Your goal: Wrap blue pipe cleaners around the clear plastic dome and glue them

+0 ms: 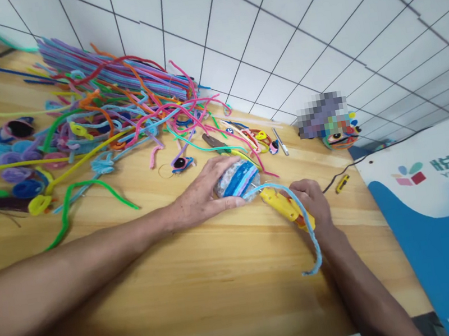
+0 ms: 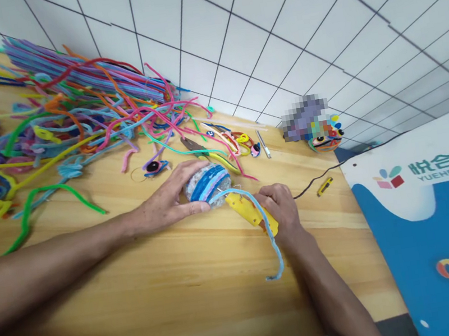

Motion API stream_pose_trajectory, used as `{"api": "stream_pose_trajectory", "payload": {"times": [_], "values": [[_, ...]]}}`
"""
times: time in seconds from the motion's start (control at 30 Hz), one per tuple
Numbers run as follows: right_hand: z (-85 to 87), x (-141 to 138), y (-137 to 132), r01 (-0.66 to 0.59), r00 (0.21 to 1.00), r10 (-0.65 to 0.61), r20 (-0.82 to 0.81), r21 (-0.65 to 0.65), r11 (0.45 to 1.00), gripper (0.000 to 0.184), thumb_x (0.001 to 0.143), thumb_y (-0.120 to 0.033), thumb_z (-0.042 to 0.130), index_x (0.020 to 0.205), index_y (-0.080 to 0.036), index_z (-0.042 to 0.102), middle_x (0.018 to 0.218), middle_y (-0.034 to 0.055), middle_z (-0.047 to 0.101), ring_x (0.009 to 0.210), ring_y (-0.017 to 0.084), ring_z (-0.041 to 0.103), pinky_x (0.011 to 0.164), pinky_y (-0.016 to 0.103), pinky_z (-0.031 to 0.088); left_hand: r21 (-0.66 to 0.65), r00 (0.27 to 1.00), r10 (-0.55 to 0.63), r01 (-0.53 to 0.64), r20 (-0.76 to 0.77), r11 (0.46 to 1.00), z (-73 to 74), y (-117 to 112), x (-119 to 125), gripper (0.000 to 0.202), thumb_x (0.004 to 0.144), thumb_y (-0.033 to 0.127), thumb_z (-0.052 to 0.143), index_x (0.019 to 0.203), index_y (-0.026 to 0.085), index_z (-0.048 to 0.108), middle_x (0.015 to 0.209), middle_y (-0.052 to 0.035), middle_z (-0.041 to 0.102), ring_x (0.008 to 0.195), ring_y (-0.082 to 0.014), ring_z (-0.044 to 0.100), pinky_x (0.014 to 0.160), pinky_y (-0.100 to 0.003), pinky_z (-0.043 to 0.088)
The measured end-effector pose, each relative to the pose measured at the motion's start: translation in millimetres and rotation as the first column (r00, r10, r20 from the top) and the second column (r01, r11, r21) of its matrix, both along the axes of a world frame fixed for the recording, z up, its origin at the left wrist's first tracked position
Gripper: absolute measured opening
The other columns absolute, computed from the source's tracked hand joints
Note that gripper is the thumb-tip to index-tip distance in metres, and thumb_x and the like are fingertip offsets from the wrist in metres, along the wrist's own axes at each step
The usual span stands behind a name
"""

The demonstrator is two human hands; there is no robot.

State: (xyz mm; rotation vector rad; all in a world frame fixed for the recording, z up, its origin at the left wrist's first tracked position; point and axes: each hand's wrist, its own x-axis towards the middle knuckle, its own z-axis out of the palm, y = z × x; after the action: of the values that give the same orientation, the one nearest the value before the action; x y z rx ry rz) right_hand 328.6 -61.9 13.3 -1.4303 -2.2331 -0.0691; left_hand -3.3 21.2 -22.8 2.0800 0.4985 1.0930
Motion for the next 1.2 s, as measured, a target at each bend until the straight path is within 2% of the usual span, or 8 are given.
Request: {"api": "stream_pose_trajectory", "payload": {"times": [0.13,0.23,0.33,0.53,0.77,0.97,1.2], "values": [[3.1,-11,-10,-0.037,0.999,0.039,-0.013,0.16,0.986,0.027,0.099,-0.029,0.063,0.122,-0.035,0.074,0.101,0.003,0.071,0.092,0.026,0.065,0.086,0.044,0.055,0.004,1.0,-0.003,0.003,0.012,1.0,1.5,0,-1,0.083,0.101,0.054,0.077,0.171,0.033,0.037,0.165,-0.0172,0.051,0.157,-0.0381,0.048,0.132,-0.064,0.043],[5.7,-18,-16,0.013,1.0,-0.009,-0.021,0.155,0.988,0.031,0.101,-0.024,0.061,0.128,-0.035,0.072,0.108,0.0041,0.071,0.099,0.026,0.067,0.09,0.045,0.055,-0.01,1.0,-0.005,0.005,0.003,1.0,2.0,0,-1,0.083,0.101,0.056,0.077,0.171,0.033,0.038,0.165,-0.0176,0.051,0.157,-0.0386,0.048,0.132,-0.065,0.043],[4.0,-17,-15,0.011,1.0,-0.008,-0.018,0.17,0.985,0.031,0.102,-0.024,0.06,0.128,-0.034,0.072,0.108,0.0048,0.071,0.099,0.027,0.067,0.089,0.045,0.055,-0.021,1.0,-0.002,0.002,-0.009,1.0,1.8,0,-1,0.084,0.101,0.057,0.077,0.171,0.031,0.038,0.166,-0.0185,0.051,0.158,-0.0392,0.047,0.132,-0.066,0.042],[-4.2,-5,-4,-0.069,0.998,0.069,0.007,0.246,0.967,0.03,0.101,-0.028,0.057,0.125,-0.034,0.075,0.102,0.0057,0.073,0.09,0.028,0.067,0.079,0.044,0.056,-0.042,1.0,0.006,-0.007,-0.027,0.999,1.5,0,-1,0.085,0.1,0.06,0.076,0.17,0.032,0.039,0.167,-0.0178,0.05,0.158,-0.0393,0.047,0.132,-0.068,0.042],[-0.5,-10,-10,-0.023,1.0,0.024,-0.003,0.179,0.984,0.026,0.104,-0.03,0.057,0.125,-0.034,0.072,0.105,0.005,0.072,0.096,0.027,0.067,0.086,0.044,0.056,-0.066,0.999,0.0,-0.002,-0.036,0.998,4.9,-1,-2,0.085,0.1,0.061,0.076,0.17,0.029,0.04,0.167,-0.0186,0.05,0.158,-0.0396,0.046,0.133,-0.066,0.041],[0.8,-11,-8,-0.049,0.998,0.056,-0.028,0.213,0.976,0.025,0.106,-0.03,0.056,0.124,-0.032,0.073,0.104,0.0053,0.072,0.093,0.026,0.068,0.084,0.043,0.056,-0.028,1.0,0.001,-0.002,-0.031,1.0,3.5,-1,-1,0.083,0.102,0.06,0.073,0.17,0.028,0.038,0.167,-0.0192,0.049,0.159,-0.0381,0.046,0.133,-0.065,0.041],[7.1,-19,-16,-0.002,0.999,0.007,-0.041,0.107,0.994,0.03,0.102,-0.025,0.061,0.127,-0.035,0.073,0.111,0.0046,0.074,0.101,0.029,0.07,0.092,0.047,0.057,-0.028,1.0,0.001,-0.001,-0.026,1.0,2.9,0,-1,0.084,0.1,0.06,0.076,0.169,0.031,0.038,0.166,-0.0184,0.05,0.158,-0.039,0.047,0.133,-0.067,0.041]]}}
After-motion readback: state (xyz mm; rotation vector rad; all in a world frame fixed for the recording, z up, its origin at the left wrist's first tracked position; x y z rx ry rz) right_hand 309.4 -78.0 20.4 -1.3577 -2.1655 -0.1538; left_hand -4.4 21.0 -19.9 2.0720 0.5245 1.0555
